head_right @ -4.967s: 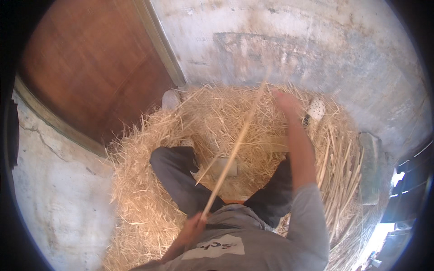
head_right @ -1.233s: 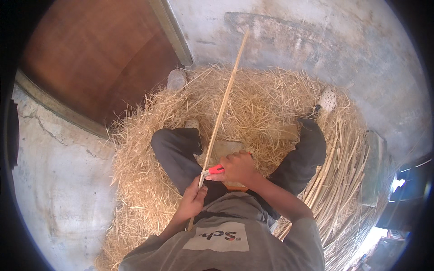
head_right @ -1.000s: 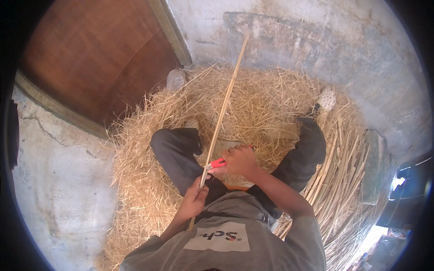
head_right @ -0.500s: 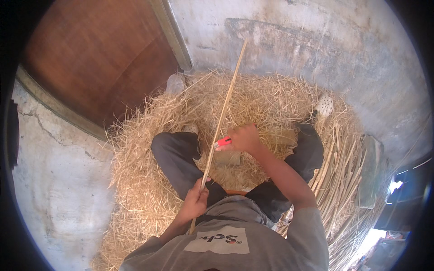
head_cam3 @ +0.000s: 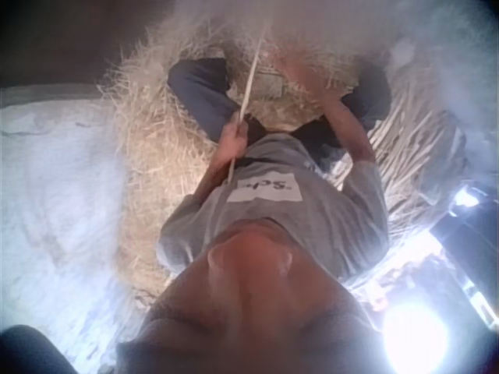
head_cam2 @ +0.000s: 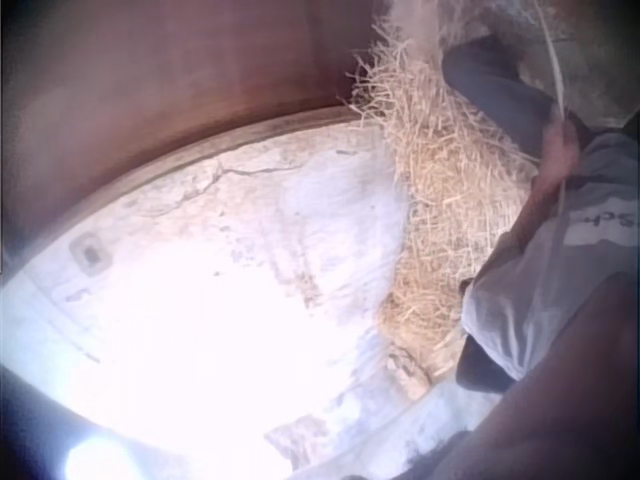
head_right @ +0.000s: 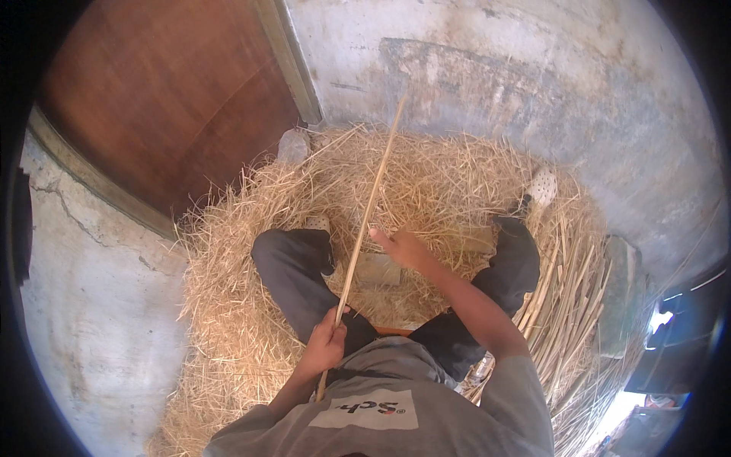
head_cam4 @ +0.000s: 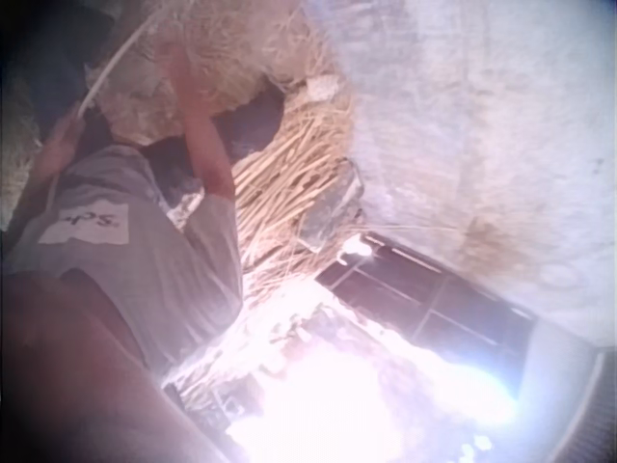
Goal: The person sits on a bed of straw and uses a red utility knife to split a long bamboo pole into thin strips. They hold the pole vertically and carefully slice along its length, separating the material into multiple thin pieces.
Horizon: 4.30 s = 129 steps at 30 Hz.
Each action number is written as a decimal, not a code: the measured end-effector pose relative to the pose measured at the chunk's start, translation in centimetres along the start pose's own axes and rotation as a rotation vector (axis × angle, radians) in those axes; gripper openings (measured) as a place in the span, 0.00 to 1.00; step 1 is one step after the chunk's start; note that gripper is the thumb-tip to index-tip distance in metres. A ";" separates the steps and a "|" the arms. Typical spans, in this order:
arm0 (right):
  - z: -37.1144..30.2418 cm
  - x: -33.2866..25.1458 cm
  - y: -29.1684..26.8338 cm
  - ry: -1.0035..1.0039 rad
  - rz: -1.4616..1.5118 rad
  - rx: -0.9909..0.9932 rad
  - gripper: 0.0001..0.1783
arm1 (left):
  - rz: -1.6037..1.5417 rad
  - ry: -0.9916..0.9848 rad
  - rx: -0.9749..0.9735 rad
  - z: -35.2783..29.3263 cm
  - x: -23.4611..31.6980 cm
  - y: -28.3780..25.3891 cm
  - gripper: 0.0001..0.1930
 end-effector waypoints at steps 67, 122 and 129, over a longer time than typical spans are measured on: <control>7.3 4.9 -9.2 0.013 -0.101 0.130 0.38 | -0.138 -0.016 -0.121 -1.0 -2.2 0.6 0.21; -14.4 -8.2 0.1 -0.651 -0.351 0.219 0.39 | -0.237 0.011 0.020 -0.3 0.4 0.5 0.24; -12.9 -8.3 0.0 -0.710 -0.445 0.292 0.41 | -0.080 0.077 0.043 -0.4 2.2 -0.2 0.25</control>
Point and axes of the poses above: each hand's wrist, its own z-axis towards the middle knuckle, its own y-axis out of the palm, x = y × z, the point moved 6 cm from there along z, towards the middle knuckle, and after that the axes turned 7 degrees about x, right-handed, at the moved point
